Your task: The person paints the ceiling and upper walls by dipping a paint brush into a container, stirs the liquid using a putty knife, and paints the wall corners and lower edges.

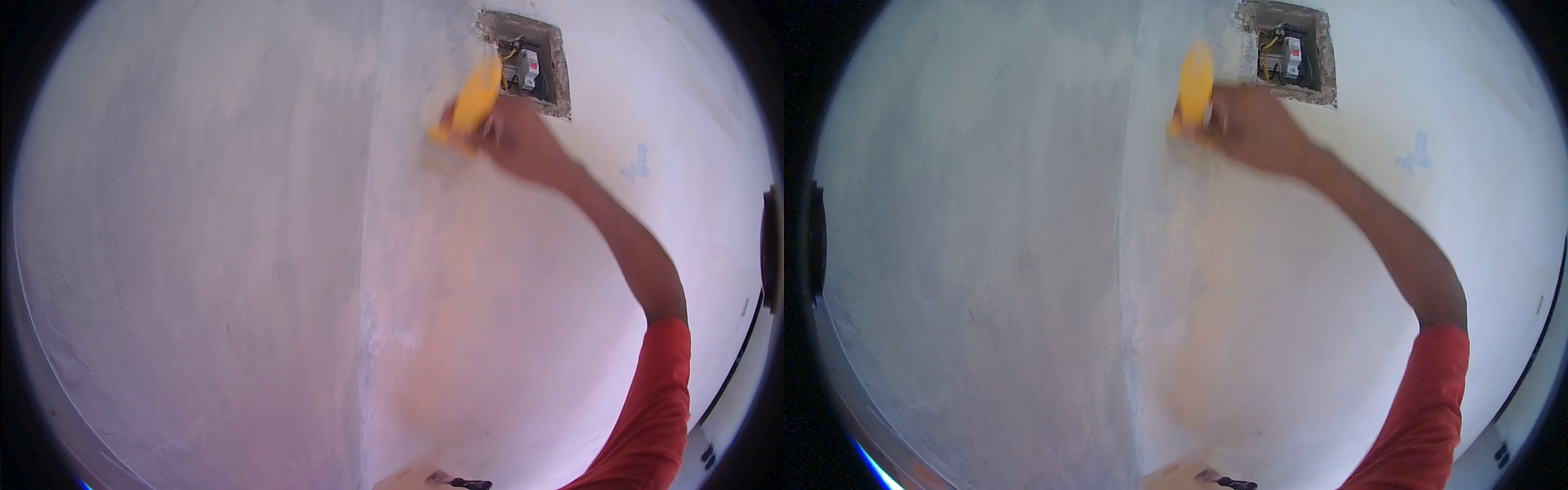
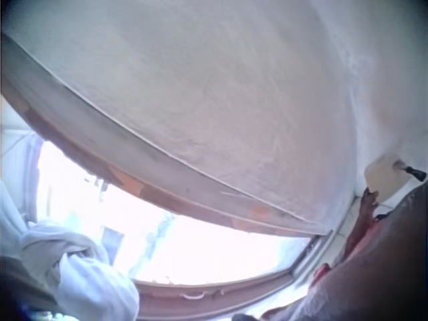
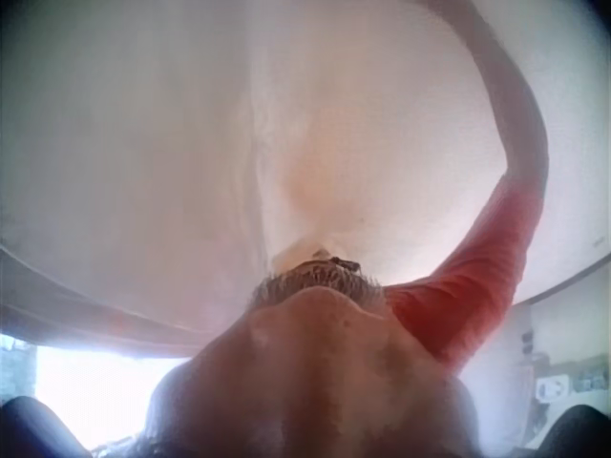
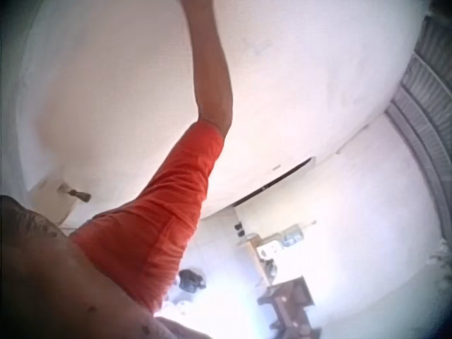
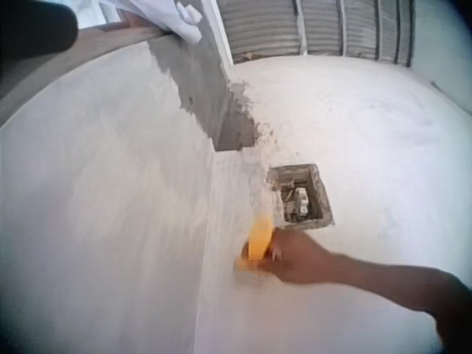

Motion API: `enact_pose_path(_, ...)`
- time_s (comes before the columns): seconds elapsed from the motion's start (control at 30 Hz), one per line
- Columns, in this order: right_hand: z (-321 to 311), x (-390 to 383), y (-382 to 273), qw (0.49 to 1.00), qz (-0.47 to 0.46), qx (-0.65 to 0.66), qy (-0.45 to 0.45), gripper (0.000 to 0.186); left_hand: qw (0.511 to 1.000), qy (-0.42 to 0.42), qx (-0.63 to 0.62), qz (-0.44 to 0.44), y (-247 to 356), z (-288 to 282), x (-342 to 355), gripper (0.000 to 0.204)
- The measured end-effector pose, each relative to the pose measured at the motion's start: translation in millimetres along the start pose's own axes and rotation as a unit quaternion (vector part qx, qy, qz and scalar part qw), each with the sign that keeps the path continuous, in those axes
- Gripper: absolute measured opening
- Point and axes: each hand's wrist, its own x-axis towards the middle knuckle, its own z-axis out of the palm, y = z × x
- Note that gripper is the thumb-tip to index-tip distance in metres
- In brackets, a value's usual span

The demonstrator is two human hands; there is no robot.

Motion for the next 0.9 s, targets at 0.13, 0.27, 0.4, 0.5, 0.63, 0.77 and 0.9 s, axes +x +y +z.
enact_pose_path(0.13,-52.5,102.4,67.6,0.981,0.045,-0.121,0.146,0.021,1.000,-0.004,0.007,0.002,1.2,6.8,3.7,0.080)
enact_pose_path(0.27,-88.7,166.5,93.5,0.927,-0.075,-0.257,0.263,0.019,1.000,-0.006,0.006,0.007,-1.2,8.0,5.0,0.080)
enact_pose_path(0.4,-96.2,166.6,95.4,0.903,-0.135,-0.298,0.277,0.021,1.000,-0.008,0.004,0.008,-0.6,8.9,5.8,0.080)
enact_pose_path(0.5,-51.5,128.4,82.0,0.919,-0.152,-0.339,0.129,0.019,1.000,-0.008,-0.003,0.008,-0.8,6.7,8.8,0.081)
enact_pose_path(0.63,-3.2,42.2,31.0,0.932,-0.244,-0.264,0.044,0.023,1.000,-0.009,-0.004,0.014,3.0,4.6,10.7,0.081)
enact_pose_path(0.77,-26.6,23.7,-18.4,0.983,-0.124,-0.100,-0.096,0.021,1.000,-0.014,-0.003,0.017,5.2,5.1,10.8,0.081)
enact_pose_path(0.9,-62.7,135.1,50.3,0.976,-0.187,-0.050,0.096,0.018,1.000,-0.004,-0.013,0.023,-1.8,-1.3,5.0,0.082)
